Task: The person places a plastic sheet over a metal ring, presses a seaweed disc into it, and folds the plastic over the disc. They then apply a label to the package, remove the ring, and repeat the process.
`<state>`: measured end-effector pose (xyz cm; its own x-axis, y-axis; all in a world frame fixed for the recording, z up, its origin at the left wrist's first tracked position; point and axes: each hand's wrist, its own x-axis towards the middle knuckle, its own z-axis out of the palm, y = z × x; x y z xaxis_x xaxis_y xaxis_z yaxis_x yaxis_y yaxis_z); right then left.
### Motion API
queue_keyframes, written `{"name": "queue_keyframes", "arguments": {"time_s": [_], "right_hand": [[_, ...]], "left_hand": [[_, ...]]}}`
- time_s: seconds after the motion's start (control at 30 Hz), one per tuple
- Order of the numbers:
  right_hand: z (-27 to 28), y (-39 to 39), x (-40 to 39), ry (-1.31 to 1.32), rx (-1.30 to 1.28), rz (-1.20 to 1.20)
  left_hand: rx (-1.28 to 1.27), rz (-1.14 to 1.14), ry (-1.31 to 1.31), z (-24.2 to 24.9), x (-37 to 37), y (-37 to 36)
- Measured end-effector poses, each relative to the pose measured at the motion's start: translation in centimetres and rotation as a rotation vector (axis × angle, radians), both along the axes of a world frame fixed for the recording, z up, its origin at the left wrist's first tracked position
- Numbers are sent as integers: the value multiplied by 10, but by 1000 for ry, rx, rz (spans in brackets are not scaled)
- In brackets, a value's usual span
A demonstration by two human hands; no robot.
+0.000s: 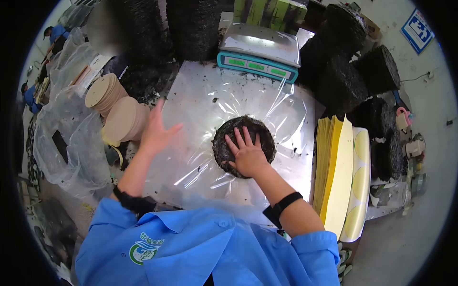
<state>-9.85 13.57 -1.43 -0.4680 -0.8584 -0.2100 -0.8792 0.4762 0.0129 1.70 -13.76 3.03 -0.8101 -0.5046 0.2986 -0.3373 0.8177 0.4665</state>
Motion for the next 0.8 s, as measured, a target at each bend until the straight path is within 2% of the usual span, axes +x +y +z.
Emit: {"name": "queue_keyframes", "arguments": {"time_s": [0.03, 0.17, 0.2, 0.33, 0.37, 0.43, 0.47, 0.53, 0.57, 0.6, 0.63, 0.73, 0.77, 0.8], "right_hand": [[1, -1, 2, 12, 13, 3], [3, 2, 10, -26, 32, -8], [2, 9, 16, -10, 28, 6], [5, 15, 25, -39, 18, -3], [4, 15, 26, -43, 14, -13], [5, 16, 27, -10, -3, 4], [5, 14, 25, -9, 1, -4], [5, 17, 27, 5, -10, 23], [5, 19, 26, 2, 7, 29], [5, 19, 26, -3, -15, 22], [5, 17, 28, -11, -40, 18], [8, 16, 28, -29, -26, 16], [11, 15, 28, -35, -28, 10], [14, 14, 29, -43, -12, 7]], "left_hand": [[-7, -3, -9, 4, 12, 5], [1676, -403, 351, 42, 40, 18], [1689, -401, 342, 36, 48, 13], [440, -143, 331, -15, 72, -65], [-156, -276, 19, -64, 82, -53], [-260, -414, -58, -77, 89, 21], [-256, -422, -54, -70, 80, 10], [-157, -471, -326, -45, 63, -16], [126, -180, 170, 21, 54, -12], [192, -98, 464, 70, 57, -26], [194, -94, 452, 67, 69, -44], [480, -163, 397, 55, 116, -102], [555, -55, -6, 20, 111, -72], [157, -278, -205, -2, 104, -36]]}}
